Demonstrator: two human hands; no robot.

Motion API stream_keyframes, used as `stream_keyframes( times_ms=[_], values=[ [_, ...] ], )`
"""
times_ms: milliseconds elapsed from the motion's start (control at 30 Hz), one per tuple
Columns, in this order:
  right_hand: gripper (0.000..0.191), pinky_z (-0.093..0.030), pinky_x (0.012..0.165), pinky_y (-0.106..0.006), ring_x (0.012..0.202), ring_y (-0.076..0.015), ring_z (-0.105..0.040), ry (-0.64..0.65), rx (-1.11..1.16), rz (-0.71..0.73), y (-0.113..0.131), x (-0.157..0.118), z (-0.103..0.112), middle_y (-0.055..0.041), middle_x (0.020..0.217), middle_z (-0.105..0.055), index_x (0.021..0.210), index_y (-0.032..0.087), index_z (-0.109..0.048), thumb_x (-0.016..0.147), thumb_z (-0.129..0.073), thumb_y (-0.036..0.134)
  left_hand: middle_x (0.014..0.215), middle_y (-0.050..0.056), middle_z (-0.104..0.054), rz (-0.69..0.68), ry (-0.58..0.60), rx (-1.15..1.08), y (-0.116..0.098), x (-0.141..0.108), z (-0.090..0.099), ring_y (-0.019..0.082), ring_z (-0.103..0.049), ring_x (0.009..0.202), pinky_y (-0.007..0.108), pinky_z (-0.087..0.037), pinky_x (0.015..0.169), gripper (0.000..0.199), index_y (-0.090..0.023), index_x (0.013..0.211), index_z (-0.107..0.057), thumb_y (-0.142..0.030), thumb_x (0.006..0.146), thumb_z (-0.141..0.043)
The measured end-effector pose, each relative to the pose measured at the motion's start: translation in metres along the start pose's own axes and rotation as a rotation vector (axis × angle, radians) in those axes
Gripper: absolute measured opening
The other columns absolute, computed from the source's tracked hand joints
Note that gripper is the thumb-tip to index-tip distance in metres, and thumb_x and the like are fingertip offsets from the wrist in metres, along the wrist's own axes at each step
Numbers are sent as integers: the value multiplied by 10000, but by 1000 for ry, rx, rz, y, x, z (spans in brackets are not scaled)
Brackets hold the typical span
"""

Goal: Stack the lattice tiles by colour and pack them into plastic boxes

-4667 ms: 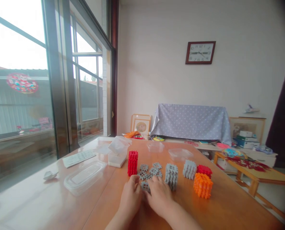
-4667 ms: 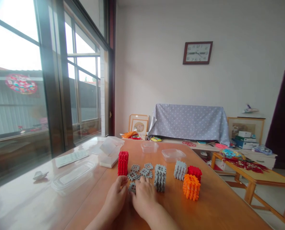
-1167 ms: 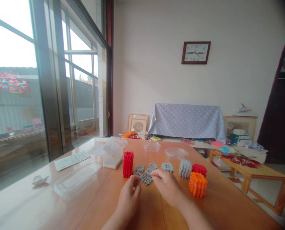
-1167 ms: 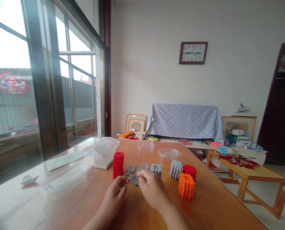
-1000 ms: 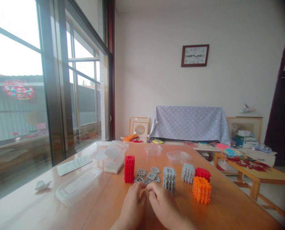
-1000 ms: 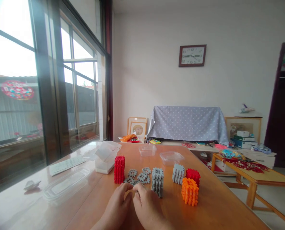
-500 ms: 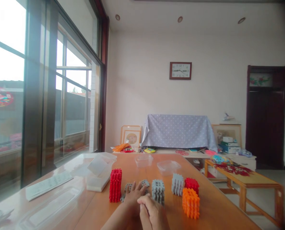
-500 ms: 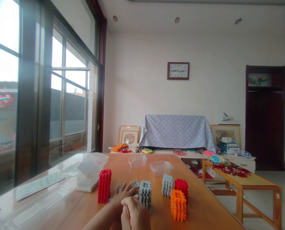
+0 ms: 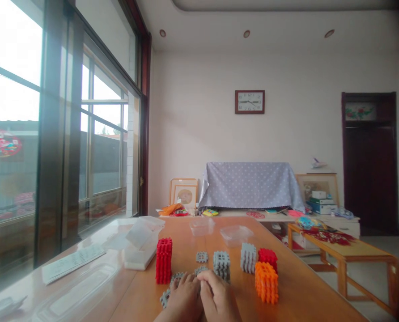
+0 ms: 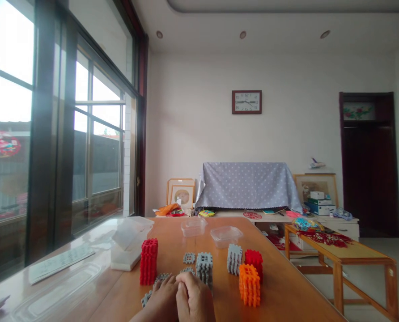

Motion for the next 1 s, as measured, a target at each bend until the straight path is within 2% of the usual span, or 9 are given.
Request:
stream_keyframes(
  times_ms=[100, 167, 233, 333, 467, 633, 833, 1000],
  values=[
    [232, -564, 762, -278, 837, -206, -731, -16, 1, -46, -2, -2, 5, -46, 891, -759, 994, 242, -693, 978, -467, 289, 1254, 93, -700, -40, -91, -48, -1, -11, 19, 335, -596, 1230, 478, -398, 1059, 336, -292, 1141, -708, -407, 909, -494],
    [243, -563, 805, -292, 893, -214, -724, -64, 15, -91, -7, -4, 11, -60, 965, -757, 1044, 239, -681, 998, -461, 333, 1132, 93, -733, -17, -109, -80, 3, -13, 29, 312, -645, 1100, 407, -443, 962, 239, -255, 1013, -721, -319, 860, -549],
    [272, -561, 809, -300, 904, -217, -712, -115, 39, -135, -11, -6, 18, -73, 1002, -745, 1098, 231, -665, 1011, -454, 380, 1126, 89, -735, 14, -126, -97, 10, -10, 37, 282, -654, 1048, 359, -452, 899, 263, -237, 1043, -701, -215, 851, -523],
    [327, -551, 736, -289, 800, -196, -681, -174, 60, -201, -15, -7, 29, -67, 946, -719, 1179, 218, -629, 1026, -431, 428, 1156, 70, -731, 53, -158, -126, 19, -3, 43, 245, -634, 1082, 305, -437, 886, 300, -230, 1074, -676, -146, 862, -482],
    [347, -518, 662, -266, 681, -165, -622, -191, 61, -239, -16, -7, 34, -21, 814, -667, 1207, 220, -610, 1033, -414, 447, 1190, 67, -730, 95, -160, -124, 18, 7, 39, 281, -611, 1125, 338, -424, 894, 282, -244, 1114, -662, -226, 866, -528],
    [349, -531, 694, -277, 734, -184, -648, -181, 39, -228, -16, -7, 34, -40, 852, -687, 1184, 223, -636, 1019, -441, 461, 1228, 102, -718, 93, -110, -76, 1, 18, 29, 361, -574, 1190, 446, -398, 971, 404, -261, 1171, -650, -450, 816, -622],
    [390, -553, 689, -279, 746, -195, -662, -272, 46, -281, -21, -5, 42, -61, 870, -703, 1153, 212, -654, 1003, -455, 512, 1304, 114, -668, 86, -71, -33, -3, 45, 29, 337, -559, 1228, 459, -405, 998, 405, -241, 1245, -606, -295, 850, -537],
    [389, -561, 650, -269, 694, -194, -660, -245, 51, -259, -21, -4, 36, -50, 790, -692, 1114, 220, -677, 1002, -454, 518, 1264, 111, -676, 71, -51, -20, -6, 77, 26, 308, -580, 1201, 412, -436, 986, 316, -224, 1171, -643, -250, 890, -501]
  ],
)
Point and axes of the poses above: each hand's wrist, its own x-axis towards the middle knuckle, its own z-axis out of the back of the hand, y = z × x, the point moved 6 cm from there along x, towards the middle knuckle
